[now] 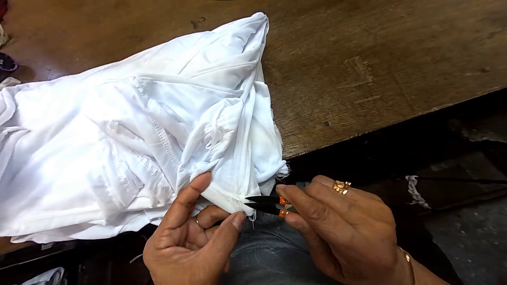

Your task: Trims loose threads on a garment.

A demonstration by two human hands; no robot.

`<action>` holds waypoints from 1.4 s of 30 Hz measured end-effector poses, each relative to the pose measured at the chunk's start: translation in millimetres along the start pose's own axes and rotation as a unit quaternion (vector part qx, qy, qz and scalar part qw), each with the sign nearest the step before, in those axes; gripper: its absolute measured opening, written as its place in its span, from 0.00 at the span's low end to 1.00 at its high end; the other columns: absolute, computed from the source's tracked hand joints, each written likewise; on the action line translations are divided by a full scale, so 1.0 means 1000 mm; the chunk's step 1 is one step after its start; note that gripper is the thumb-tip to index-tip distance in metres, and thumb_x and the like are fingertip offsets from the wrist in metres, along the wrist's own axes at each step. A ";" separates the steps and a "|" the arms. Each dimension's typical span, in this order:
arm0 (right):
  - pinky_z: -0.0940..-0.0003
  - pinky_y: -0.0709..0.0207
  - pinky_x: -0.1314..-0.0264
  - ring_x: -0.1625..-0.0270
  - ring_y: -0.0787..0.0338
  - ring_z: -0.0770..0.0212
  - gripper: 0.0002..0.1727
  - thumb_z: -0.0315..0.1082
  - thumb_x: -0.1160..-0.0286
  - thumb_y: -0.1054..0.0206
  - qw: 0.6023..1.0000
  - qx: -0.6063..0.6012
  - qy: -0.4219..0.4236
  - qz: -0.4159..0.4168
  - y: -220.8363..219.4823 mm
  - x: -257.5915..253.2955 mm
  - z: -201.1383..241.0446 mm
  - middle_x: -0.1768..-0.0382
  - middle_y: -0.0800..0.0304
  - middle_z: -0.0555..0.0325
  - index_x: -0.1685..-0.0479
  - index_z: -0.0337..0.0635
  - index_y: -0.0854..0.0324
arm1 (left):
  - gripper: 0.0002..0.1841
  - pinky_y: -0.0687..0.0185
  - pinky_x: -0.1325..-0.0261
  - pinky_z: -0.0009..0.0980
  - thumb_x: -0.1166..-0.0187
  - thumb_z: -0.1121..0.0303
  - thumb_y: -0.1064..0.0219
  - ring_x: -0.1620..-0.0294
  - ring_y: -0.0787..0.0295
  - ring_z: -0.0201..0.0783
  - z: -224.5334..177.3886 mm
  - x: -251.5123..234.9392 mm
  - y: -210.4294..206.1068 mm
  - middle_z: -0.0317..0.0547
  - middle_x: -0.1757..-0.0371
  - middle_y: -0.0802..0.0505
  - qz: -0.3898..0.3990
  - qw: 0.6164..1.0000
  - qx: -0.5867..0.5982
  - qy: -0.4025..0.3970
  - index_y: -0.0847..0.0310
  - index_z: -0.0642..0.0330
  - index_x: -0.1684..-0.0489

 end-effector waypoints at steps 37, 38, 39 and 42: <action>0.69 0.39 0.74 0.73 0.28 0.63 0.19 0.44 0.10 0.46 1.000 0.025 0.008 0.013 0.006 0.008 0.001 0.75 0.26 0.60 0.43 0.42 0.14 | 0.34 0.17 0.87 0.23 0.40 0.87 0.22 0.86 0.13 0.34 -0.002 0.003 -0.003 0.55 0.64 0.03 0.007 1.000 -0.002 -0.003 0.24 0.69 0.26; 0.69 0.40 0.74 0.73 0.28 0.63 0.19 0.43 0.10 0.45 1.000 0.026 0.007 0.012 0.006 0.008 0.001 0.75 0.26 0.60 0.43 0.41 0.14 | 0.34 0.17 0.87 0.23 0.40 0.87 0.22 0.86 0.13 0.33 -0.001 0.003 -0.003 0.55 0.64 0.03 0.007 1.000 -0.003 -0.002 0.24 0.68 0.27; 0.70 0.39 0.73 0.73 0.28 0.63 0.19 0.43 0.10 0.45 1.000 0.025 0.007 0.011 0.006 0.009 0.002 0.75 0.26 0.60 0.42 0.41 0.14 | 0.34 0.17 0.87 0.23 0.40 0.87 0.21 0.86 0.13 0.33 -0.001 0.003 -0.003 0.55 0.64 0.03 0.007 1.000 -0.004 -0.002 0.23 0.68 0.27; 0.70 0.39 0.73 0.73 0.27 0.63 0.18 0.43 0.10 0.45 1.000 0.021 0.004 0.009 0.003 0.009 0.003 0.75 0.25 0.60 0.43 0.41 0.14 | 0.35 0.17 0.87 0.23 0.41 0.87 0.21 0.85 0.13 0.33 -0.001 0.003 -0.003 0.55 0.62 0.03 0.005 1.000 -0.004 -0.005 0.23 0.68 0.26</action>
Point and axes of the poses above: each hand's wrist, its own x-axis away from the middle knuckle, its own y-axis out of the back of the hand, z = x × y, the point moved 9 cm from there along -x, towards the middle knuckle
